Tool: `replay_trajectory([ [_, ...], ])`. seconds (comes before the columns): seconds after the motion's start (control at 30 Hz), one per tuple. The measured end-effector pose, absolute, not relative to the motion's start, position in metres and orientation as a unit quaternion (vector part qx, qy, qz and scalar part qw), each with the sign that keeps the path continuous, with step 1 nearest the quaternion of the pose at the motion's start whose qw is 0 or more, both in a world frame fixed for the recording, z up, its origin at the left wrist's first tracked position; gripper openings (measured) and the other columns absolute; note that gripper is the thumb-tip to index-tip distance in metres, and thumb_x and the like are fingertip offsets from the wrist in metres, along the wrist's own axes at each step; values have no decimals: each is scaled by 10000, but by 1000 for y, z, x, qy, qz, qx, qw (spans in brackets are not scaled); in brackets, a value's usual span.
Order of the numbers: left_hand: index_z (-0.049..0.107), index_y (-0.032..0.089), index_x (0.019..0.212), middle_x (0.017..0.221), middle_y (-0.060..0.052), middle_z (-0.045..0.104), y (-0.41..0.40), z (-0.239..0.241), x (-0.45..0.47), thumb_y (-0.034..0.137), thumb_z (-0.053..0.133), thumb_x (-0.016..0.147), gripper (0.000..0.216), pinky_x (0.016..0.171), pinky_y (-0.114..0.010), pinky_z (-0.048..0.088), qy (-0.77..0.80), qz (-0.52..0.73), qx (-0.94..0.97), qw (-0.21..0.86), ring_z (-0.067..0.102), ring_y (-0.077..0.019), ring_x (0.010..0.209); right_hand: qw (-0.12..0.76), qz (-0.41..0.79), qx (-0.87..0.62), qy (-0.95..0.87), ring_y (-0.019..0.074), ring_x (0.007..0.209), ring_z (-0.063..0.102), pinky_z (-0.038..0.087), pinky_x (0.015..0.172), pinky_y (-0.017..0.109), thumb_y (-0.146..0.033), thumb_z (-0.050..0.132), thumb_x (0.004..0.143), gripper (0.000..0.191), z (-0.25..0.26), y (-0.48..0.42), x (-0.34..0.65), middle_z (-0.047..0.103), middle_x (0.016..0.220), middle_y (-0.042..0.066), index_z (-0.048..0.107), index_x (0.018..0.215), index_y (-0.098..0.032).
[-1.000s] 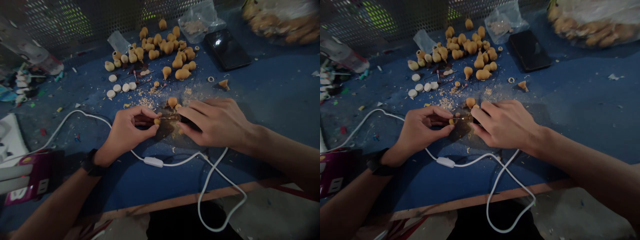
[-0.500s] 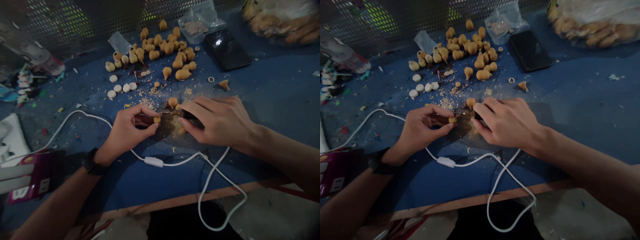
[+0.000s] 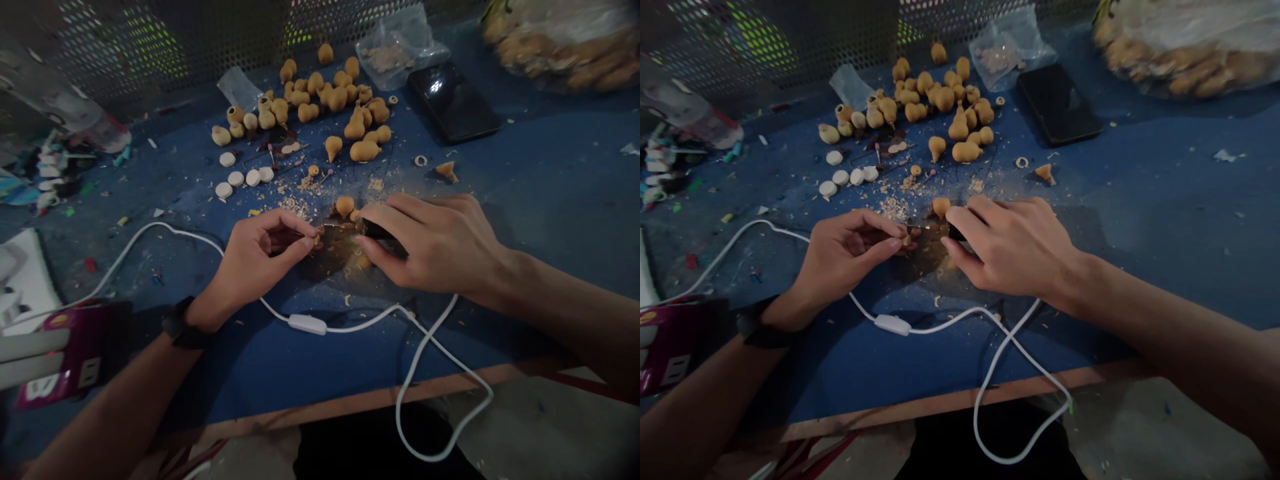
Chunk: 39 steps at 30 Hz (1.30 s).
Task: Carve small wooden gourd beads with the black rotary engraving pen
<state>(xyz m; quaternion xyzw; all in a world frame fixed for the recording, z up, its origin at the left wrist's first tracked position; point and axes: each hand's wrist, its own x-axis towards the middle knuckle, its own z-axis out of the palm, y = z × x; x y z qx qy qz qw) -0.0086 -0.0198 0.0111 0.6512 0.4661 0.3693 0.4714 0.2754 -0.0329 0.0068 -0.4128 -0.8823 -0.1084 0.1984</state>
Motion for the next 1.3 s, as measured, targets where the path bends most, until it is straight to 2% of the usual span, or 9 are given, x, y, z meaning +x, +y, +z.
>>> replay_trajectory([
  [0.23, 925, 203, 1064, 1111, -103, 946, -19, 10, -10, 391, 1027, 865, 292, 910, -345, 787, 474, 355, 648, 479, 932, -283, 989, 193, -87, -411, -887, 237, 767, 752, 421, 627, 364, -385, 527, 1206, 365, 9, -33, 275, 878, 1068, 119, 838, 1244, -198],
  [0.33, 942, 206, 1045, 1145, -103, 947, -19, 8, -11, 406, 1044, 829, 312, 903, -340, 789, 474, 355, 647, 480, 931, -285, 989, 207, -99, -398, -888, 229, 744, 747, 411, 611, 360, -370, 525, 1210, 357, 8, -34, 274, 877, 1050, 116, 831, 1222, -187],
  [0.73, 968, 204, 1035, 900, -53, 932, -20, 12, -9, 369, 1001, 856, 245, 696, -261, 754, 490, 323, 665, 461, 895, -236, 795, 200, -92, -387, -896, 215, 705, 719, 410, 615, 350, -354, 527, 1203, 352, 11, -34, 274, 861, 999, 110, 833, 1177, -183],
  [1.0, 936, 207, 977, 939, -68, 935, -20, 13, -8, 421, 1051, 798, 302, 740, -300, 782, 495, 320, 656, 472, 901, -256, 822, 173, -96, -398, -896, 222, 716, 710, 399, 626, 354, -354, 488, 1198, 367, 11, -35, 273, 860, 997, 100, 821, 1167, -204],
  [1.3, 934, 203, 987, 966, -74, 941, -21, 14, -8, 392, 1055, 785, 302, 792, -309, 797, 501, 315, 646, 481, 918, -267, 856, 195, -86, -382, -899, 231, 741, 745, 408, 636, 359, -319, 527, 1180, 327, 12, -35, 274, 867, 1021, 118, 826, 1164, -187],
])
